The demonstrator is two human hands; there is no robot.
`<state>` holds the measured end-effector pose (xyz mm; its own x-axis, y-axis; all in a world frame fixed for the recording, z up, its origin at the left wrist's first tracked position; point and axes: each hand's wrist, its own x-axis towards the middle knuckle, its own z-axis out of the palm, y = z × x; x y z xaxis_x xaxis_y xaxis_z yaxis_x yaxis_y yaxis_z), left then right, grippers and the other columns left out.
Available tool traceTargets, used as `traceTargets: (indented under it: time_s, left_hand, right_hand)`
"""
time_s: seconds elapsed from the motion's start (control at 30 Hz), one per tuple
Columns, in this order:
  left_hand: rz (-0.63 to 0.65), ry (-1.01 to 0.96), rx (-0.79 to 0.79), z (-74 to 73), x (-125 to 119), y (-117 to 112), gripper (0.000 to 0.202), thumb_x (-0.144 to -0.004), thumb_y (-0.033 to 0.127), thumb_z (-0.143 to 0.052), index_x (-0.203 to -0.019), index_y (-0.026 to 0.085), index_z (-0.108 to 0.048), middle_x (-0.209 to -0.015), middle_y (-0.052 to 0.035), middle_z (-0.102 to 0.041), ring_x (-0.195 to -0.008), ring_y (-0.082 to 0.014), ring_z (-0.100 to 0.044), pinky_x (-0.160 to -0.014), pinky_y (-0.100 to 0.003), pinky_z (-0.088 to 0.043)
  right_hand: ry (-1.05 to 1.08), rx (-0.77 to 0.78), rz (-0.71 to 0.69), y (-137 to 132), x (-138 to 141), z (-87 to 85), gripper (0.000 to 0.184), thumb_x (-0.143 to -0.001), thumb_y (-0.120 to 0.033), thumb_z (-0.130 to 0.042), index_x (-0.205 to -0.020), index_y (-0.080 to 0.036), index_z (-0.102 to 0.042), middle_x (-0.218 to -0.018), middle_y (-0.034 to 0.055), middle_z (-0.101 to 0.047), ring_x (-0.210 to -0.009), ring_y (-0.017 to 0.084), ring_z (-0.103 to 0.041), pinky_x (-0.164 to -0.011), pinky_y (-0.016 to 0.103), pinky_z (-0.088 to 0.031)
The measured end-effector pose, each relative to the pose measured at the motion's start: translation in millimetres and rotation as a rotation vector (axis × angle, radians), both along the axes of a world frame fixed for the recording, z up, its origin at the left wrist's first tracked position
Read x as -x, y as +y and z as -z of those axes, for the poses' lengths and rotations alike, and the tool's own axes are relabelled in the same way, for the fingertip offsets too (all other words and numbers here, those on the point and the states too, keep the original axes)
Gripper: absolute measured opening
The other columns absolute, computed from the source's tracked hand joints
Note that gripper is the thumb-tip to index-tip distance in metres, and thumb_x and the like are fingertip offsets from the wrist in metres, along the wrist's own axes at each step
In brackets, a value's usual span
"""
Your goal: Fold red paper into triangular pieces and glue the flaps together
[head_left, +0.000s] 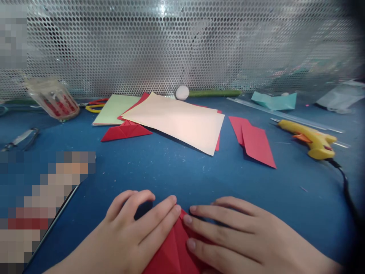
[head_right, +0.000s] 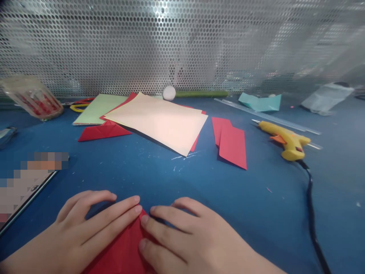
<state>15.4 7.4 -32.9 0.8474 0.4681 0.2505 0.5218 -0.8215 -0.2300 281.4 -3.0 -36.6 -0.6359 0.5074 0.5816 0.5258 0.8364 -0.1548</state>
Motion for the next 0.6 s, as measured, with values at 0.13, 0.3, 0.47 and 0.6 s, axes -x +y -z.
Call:
traceTargets:
  time_s: [0.13,0.3,0.47,0.6]
  left_hand:
    - [-0.052,-0.002,-0.012,7.5,1.4,-0.9,0.059,-0.085,0.024,-0.061,-0.143,0.026,-0.061,-0.149,0.0075,-0.061,-0.112,-0.0273,-0.05,-0.104,-0.04,-0.035]
    - [-0.072,-0.173,0.019,14.4,1.2,-2.2,0.034,-0.105,0.042,-0.051,-0.133,0.031,-0.066,-0.13,0.007,-0.071,-0.105,-0.0219,-0.056,-0.104,-0.034,-0.037]
    - [-0.006,-0.231,-0.007,17.5,-3.4,-6.4,0.028,-0.11,0.029,-0.049,-0.128,0.034,-0.07,-0.112,0.0098,-0.075,-0.101,-0.0162,-0.059,-0.117,-0.029,-0.027]
    - [0.08,-0.189,-0.057,22.9,-4.3,-6.2,0.029,-0.11,0.026,-0.047,-0.127,0.033,-0.071,-0.14,0.0103,-0.068,-0.135,-0.0147,-0.049,-0.127,-0.032,-0.015]
  right_hand:
    - [-0.032,0.011,0.053,0.5,-0.4,-8.6,0.044,-0.116,-0.031,-0.035,-0.103,-0.032,-0.077,-0.119,-0.0105,-0.081,-0.107,0.009,-0.074,-0.101,0.02,-0.05]
    - [-0.149,-0.091,0.078,3.2,-13.1,-0.1,0.041,-0.115,-0.024,-0.034,-0.119,-0.029,-0.074,-0.127,-0.0094,-0.078,-0.123,0.012,-0.067,-0.104,0.027,-0.051]
    - [-0.065,-0.023,0.245,1.7,-18.0,-0.6,0.04,-0.114,-0.021,-0.032,-0.12,-0.023,-0.071,-0.128,0.0027,-0.077,-0.117,0.021,-0.068,-0.103,0.035,-0.052]
    - [0.137,0.206,0.218,3.2,-11.3,-11.9,0.029,-0.11,-0.038,-0.05,-0.089,-0.025,-0.067,-0.086,0.0014,-0.071,-0.073,0.014,-0.066,-0.068,0.023,-0.056]
